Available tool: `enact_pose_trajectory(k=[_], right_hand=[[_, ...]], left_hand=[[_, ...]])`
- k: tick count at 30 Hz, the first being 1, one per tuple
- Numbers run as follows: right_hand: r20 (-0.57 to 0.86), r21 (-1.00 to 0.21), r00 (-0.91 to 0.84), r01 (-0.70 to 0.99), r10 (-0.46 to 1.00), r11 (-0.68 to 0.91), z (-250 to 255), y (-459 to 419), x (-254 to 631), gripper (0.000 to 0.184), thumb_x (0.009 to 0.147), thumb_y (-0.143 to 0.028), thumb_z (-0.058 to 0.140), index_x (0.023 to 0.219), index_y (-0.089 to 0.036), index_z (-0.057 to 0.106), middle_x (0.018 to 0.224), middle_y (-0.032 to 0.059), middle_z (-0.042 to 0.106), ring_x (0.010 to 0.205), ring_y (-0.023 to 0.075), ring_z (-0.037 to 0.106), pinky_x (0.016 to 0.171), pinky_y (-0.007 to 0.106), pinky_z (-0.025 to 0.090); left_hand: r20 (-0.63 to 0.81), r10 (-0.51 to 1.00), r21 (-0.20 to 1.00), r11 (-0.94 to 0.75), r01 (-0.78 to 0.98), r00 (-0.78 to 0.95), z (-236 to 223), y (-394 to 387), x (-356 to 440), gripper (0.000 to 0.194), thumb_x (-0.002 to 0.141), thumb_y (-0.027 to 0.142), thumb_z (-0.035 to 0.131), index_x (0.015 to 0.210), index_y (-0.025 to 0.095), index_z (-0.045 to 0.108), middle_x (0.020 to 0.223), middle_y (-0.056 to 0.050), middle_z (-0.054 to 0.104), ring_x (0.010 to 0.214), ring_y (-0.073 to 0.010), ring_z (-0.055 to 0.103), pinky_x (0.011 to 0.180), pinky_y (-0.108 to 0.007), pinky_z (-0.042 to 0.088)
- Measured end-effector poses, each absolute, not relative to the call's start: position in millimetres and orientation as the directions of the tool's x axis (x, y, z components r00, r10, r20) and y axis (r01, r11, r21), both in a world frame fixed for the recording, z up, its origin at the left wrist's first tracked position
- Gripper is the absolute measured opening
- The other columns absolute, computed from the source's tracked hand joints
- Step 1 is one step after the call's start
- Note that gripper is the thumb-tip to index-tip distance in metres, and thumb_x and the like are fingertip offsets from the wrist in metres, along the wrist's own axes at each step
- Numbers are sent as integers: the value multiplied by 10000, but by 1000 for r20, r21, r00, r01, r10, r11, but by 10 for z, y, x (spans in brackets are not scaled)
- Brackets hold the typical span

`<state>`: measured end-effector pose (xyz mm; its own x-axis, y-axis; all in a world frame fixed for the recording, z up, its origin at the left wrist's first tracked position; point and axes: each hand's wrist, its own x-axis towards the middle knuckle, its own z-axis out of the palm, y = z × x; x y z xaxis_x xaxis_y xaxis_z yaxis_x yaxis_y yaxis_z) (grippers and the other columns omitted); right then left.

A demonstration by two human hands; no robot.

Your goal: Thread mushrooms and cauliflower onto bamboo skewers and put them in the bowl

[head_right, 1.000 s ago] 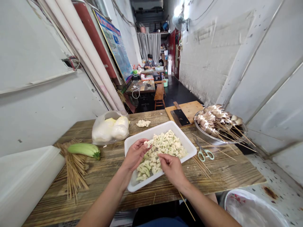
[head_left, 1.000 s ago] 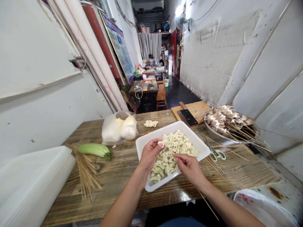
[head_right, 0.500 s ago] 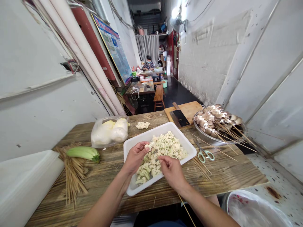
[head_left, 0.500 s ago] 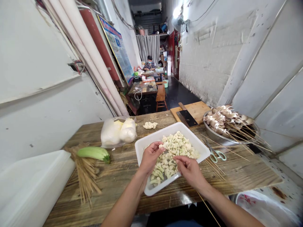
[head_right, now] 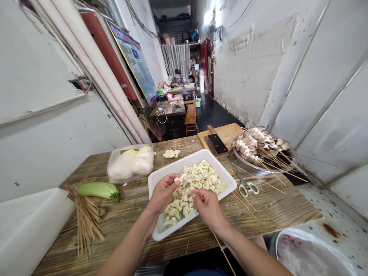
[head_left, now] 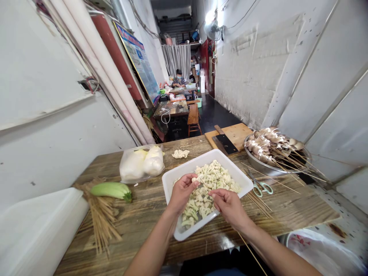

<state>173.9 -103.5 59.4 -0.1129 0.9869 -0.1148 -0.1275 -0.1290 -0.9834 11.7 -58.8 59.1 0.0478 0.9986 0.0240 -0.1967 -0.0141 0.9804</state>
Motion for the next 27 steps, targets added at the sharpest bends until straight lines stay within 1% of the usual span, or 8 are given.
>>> enact_pose_trajectory(k=[6, 16, 18, 21, 23, 25, 27], right_hand=[[-104, -984, -64, -136, 992, -112, 582, -1040, 1681, 335, 722, -437, 589, 789, -112, 632, 419, -71, 403, 381, 54, 287, 370, 181, 177], [-185, -957, -56, -217, 981, -193, 667, -1009, 1612, 304, 662, -426, 612, 716, -127, 604, 384, -85, 397, 316, 31, 237, 322, 178, 128], [-220, -938, -66, -259, 973, -229, 678, -1004, 1607, 316, 655, -432, 618, 737, -128, 595, 378, -95, 395, 293, 25, 227, 310, 174, 117], [-293, -882, -135, -343, 946, -322, 719, -973, 1604, 349, 639, -443, 623, 788, -133, 571, 396, -108, 414, 243, 15, 214, 283, 173, 98], [-311, -858, -165, -375, 936, -351, 759, -931, 1596, 348, 621, -434, 625, 783, -135, 555, 405, -111, 425, 229, 6, 207, 276, 170, 85], [-299, -867, -150, -369, 942, -334, 792, -880, 1582, 325, 613, -418, 618, 760, -138, 545, 397, -113, 421, 231, 1, 205, 276, 164, 79], [-273, -898, -129, -322, 953, -301, 801, -830, 1571, 299, 623, -408, 604, 744, -141, 543, 387, -114, 418, 234, 3, 209, 274, 160, 84]], left_hand=[[17, 998, 982, -7, -191, 52, 600, -578, 118, 285, 647, 301, 718, 887, 169, 641, 841, -21, 618, 757, -116, 534, 705, -221, 419], [30, 997, 981, -16, -191, 69, 580, -557, 91, 274, 671, 300, 702, 900, 169, 630, 841, -19, 619, 761, -113, 536, 712, -222, 411], [31, 997, 980, -16, -198, 73, 576, -554, 89, 265, 681, 295, 696, 906, 173, 626, 830, -14, 616, 758, -108, 536, 713, -220, 409], [38, 996, 980, -21, -199, 81, 572, -565, 107, 260, 689, 298, 689, 911, 178, 626, 817, -9, 620, 753, -109, 544, 715, -226, 412], [37, 993, 982, -15, -191, 109, 573, -582, 133, 271, 680, 305, 696, 909, 175, 630, 807, -14, 628, 749, -118, 556, 718, -237, 419], [34, 991, 982, -9, -190, 129, 576, -600, 159, 281, 671, 312, 703, 903, 170, 632, 806, -21, 637, 752, -129, 572, 730, -251, 428], [36, 992, 979, -10, -202, 125, 579, -610, 176, 290, 668, 321, 704, 902, 167, 627, 817, -30, 643, 762, -139, 583, 745, -262, 434]])
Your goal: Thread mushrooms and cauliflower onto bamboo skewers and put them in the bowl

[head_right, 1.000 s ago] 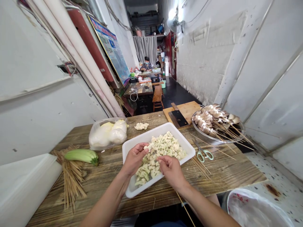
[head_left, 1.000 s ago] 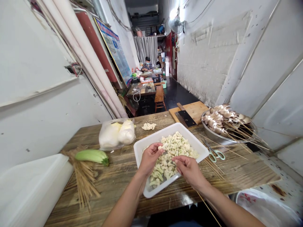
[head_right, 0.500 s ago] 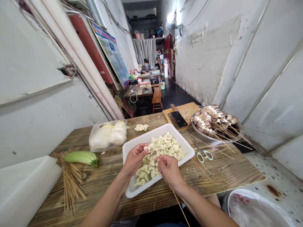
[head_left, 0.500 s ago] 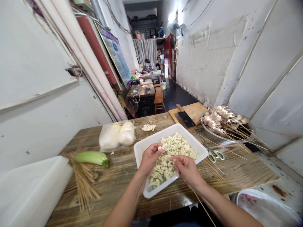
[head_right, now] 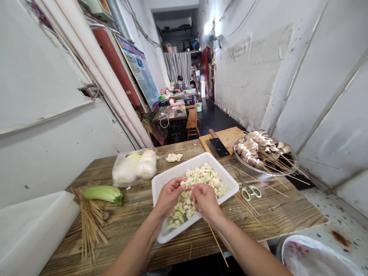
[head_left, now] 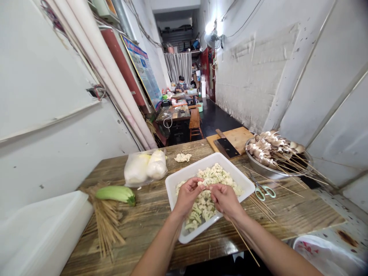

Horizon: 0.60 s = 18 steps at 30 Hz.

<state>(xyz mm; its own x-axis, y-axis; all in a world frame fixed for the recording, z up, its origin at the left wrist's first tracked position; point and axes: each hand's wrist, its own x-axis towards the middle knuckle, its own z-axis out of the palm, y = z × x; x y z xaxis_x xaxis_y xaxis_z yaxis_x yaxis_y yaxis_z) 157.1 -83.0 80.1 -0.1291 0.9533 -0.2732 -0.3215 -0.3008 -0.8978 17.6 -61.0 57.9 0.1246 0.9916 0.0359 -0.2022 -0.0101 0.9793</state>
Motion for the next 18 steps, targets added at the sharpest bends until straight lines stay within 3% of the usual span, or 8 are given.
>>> enact_pose_trajectory(k=[5, 11, 18], right_hand=[[-201, -961, -139, -164, 970, -223, 717, -744, 1605, 260, 662, -408, 581, 685, -152, 541, 376, -97, 448, 240, 19, 247, 259, 158, 133], [-175, -973, -161, -125, 971, -196, 621, -717, 1650, 208, 689, -368, 562, 637, -173, 512, 376, -87, 467, 236, 26, 250, 258, 164, 131], [-117, -990, -125, -60, 985, -125, 622, -682, 1626, 321, 746, -393, 533, 520, -177, 459, 336, -76, 420, 242, 26, 273, 278, 169, 157]], left_hand=[[57, 994, 989, -43, -141, 97, 580, -595, 174, 326, 671, 334, 696, 928, 149, 614, 863, -43, 628, 816, -145, 564, 753, -255, 432], [101, 989, 995, -101, -12, 103, 564, -574, 179, 325, 679, 314, 686, 948, 146, 615, 839, -32, 616, 767, -127, 531, 695, -232, 418], [101, 985, 995, -100, -9, 140, 557, -593, 212, 328, 663, 321, 698, 932, 144, 634, 807, -30, 629, 726, -128, 544, 664, -228, 413]])
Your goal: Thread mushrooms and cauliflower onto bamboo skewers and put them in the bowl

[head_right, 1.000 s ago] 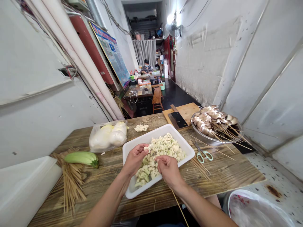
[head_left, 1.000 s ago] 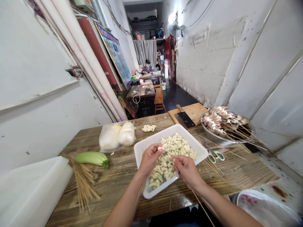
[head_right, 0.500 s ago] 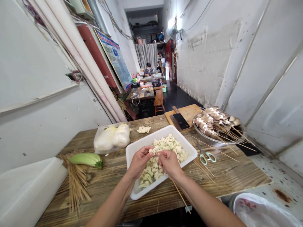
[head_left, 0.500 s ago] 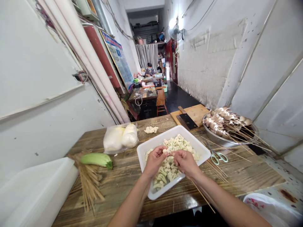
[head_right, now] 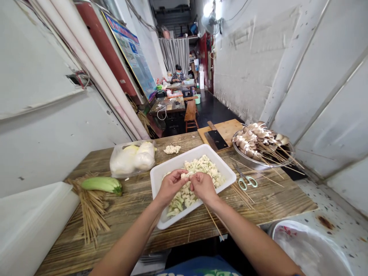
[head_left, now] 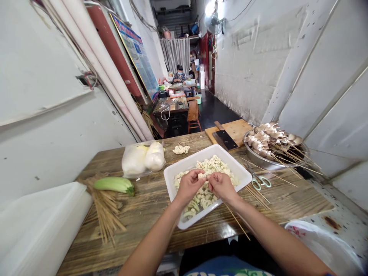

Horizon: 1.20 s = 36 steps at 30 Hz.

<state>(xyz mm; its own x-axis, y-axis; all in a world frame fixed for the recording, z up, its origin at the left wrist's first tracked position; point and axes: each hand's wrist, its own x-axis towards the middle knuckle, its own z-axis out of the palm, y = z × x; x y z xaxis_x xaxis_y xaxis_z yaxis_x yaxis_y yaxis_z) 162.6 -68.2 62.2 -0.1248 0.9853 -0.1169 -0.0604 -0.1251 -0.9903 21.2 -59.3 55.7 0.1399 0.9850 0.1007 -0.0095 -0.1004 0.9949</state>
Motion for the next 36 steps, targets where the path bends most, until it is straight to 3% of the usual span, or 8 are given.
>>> enact_pose_trajectory(k=[8, 12, 15, 18, 22, 29, 33, 36], right_hand=[[-147, -970, -208, -159, 967, -182, 695, -647, 1735, 234, 693, -369, 613, 650, -150, 546, 438, -63, 528, 253, 19, 329, 273, 147, 174], [-200, -904, -115, -362, 973, -228, 674, -633, 1916, 241, 657, -350, 669, 740, -140, 584, 444, -75, 505, 264, 7, 306, 277, 135, 153], [-208, -803, -167, -533, 964, -266, 667, -612, 2053, 276, 626, -332, 727, 765, -137, 591, 464, -74, 504, 274, -8, 284, 285, 130, 148], [-174, -757, -243, -587, 954, -288, 658, -602, 2113, 277, 630, -314, 747, 784, -135, 602, 475, -69, 510, 280, -11, 281, 289, 128, 148], [-119, -766, -268, -588, 956, -261, 637, -617, 2099, 267, 656, -328, 736, 792, -135, 610, 488, -62, 521, 282, -9, 294, 293, 129, 152], [-106, -817, -250, -529, 963, -228, 613, -655, 2065, 287, 666, -370, 724, 768, -137, 591, 489, -62, 524, 281, -4, 303, 295, 133, 142], [-104, -825, -244, -520, 964, -221, 613, -664, 2074, 302, 666, -384, 719, 781, -142, 581, 499, -64, 522, 285, -4, 299, 302, 138, 135], [-105, -830, -244, -512, 964, -220, 629, -672, 2085, 308, 670, -394, 713, 792, -145, 578, 504, -67, 517, 289, -4, 291, 311, 145, 137]], left_hand=[[108, 988, 993, -103, -49, 110, 591, -599, 193, 392, 693, 292, 671, 1054, 177, 573, 1107, -84, 605, 1042, -191, 534, 864, -284, 409], [142, 985, 963, -161, 214, 101, 566, -574, 127, 315, 752, 301, 591, 1049, 195, 588, 1147, -81, 597, 1082, -209, 519, 914, -334, 394], [100, 965, 750, -233, 620, 241, 499, -481, 130, 236, 752, 230, 554, 972, 199, 633, 1078, -74, 635, 1048, -225, 531, 954, -367, 348], [-72, 941, 478, -258, 839, 331, 421, -377, 217, 248, 716, 177, 548, 951, 193, 626, 1067, -80, 635, 1029, -234, 534, 920, -355, 356], [-165, 951, 297, -205, 933, 261, 367, -334, 345, 252, 690, 218, 572, 941, 195, 586, 997, -77, 631, 962, -239, 551, 841, -363, 378], [-140, 967, 161, -191, 968, 214, 354, -361, 369, 250, 694, 298, 582, 925, 218, 634, 1018, -103, 594, 1027, -285, 496, 848, -404, 344], [-88, 974, 293, -174, 940, 208, 341, -328, 328, 145, 625, 275, 648, 747, 199, 630, 877, -68, 621, 941, -263, 524, 825, -390, 355], [-74, 982, 615, -92, 783, 174, 353, -306, 257, 151, 597, 243, 670, 697, 181, 575, 725, -21, 610, 744, -188, 553, 731, -327, 403]])
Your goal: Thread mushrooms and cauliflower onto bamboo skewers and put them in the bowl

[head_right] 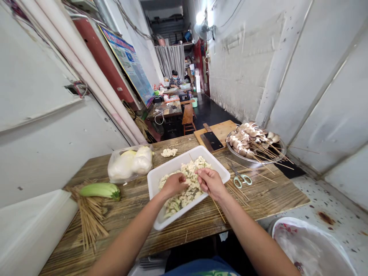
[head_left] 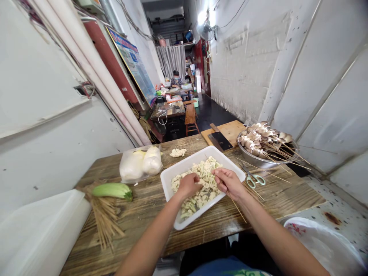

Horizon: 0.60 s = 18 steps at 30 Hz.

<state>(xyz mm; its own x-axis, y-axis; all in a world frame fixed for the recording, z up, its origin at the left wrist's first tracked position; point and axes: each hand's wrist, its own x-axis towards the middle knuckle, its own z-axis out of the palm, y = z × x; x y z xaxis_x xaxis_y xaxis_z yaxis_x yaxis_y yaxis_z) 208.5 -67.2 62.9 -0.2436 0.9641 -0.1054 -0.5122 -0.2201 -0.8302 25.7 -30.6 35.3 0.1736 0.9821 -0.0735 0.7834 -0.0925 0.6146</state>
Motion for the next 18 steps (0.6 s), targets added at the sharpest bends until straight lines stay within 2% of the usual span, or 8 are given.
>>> enact_pose_trajectory(k=[3, 5, 7, 9, 11, 15, 18], right_hand=[[-118, -841, -242, -492, 963, -226, 652, -678, 2089, 327, 657, -410, 716, 794, -146, 580, 505, -67, 512, 294, -2, 282, 315, 152, 140], [-121, -846, -244, -481, 962, -229, 658, -681, 2087, 335, 654, -418, 715, 798, -147, 581, 504, -67, 512, 296, -1, 282, 317, 153, 137], [-116, -853, -251, -470, 961, -226, 649, -680, 2085, 330, 664, -417, 707, 805, -146, 583, 506, -66, 516, 294, -2, 284, 318, 152, 133], [-109, -866, -260, -450, 959, -220, 629, -676, 2084, 320, 684, -415, 691, 817, -144, 588, 510, -64, 524, 290, -3, 291, 318, 151, 128], [-103, -890, -283, -401, 954, -215, 611, -671, 2084, 311, 701, -410, 676, 830, -139, 596, 508, -63, 530, 284, -3, 295, 317, 152, 126], [-125, -955, -353, -210, 927, -208, 629, -677, 2062, 302, 710, -408, 660, 817, -129, 611, 481, -62, 535, 271, 4, 294, 307, 158, 126], [-138, -980, -367, -81, 920, -180, 663, -692, 2021, 308, 703, -424, 651, 791, -133, 606, 462, -66, 528, 272, 14, 306, 301, 160, 135]], left_hand=[[-60, 992, 922, 11, 388, 113, 408, -310, 183, 199, 624, 260, 675, 740, 170, 541, 653, 10, 572, 631, -134, 536, 629, -271, 428], [-98, 992, 992, 92, 84, 77, 469, -324, 150, 252, 629, 287, 697, 790, 166, 546, 684, 15, 570, 645, -116, 542, 631, -262, 452], [-161, 983, 973, 173, -155, 86, 534, -339, 131, 296, 625, 295, 718, 840, 163, 565, 758, 2, 587, 696, -112, 560, 667, -278, 482], [-207, 971, 925, 233, -300, 119, 582, -345, 122, 324, 621, 285, 733, 878, 158, 583, 799, -16, 604, 733, -123, 582, 685, -297, 501], [-223, 968, 888, 251, -386, 115, 601, -334, 115, 333, 618, 275, 744, 889, 150, 596, 782, -24, 614, 717, -128, 597, 654, -281, 506], [-261, 965, 844, 228, -485, -2, 559, -278, 88, 262, 638, 246, 737, 841, 132, 619, 700, -2, 607, 607, -91, 580, 545, -197, 464], [-307, 951, 807, 239, -539, -37, 521, -239, 58, 168, 688, 204, 697, 808, 106, 632, 700, -23, 625, 598, -83, 571, 556, -195, 465]])
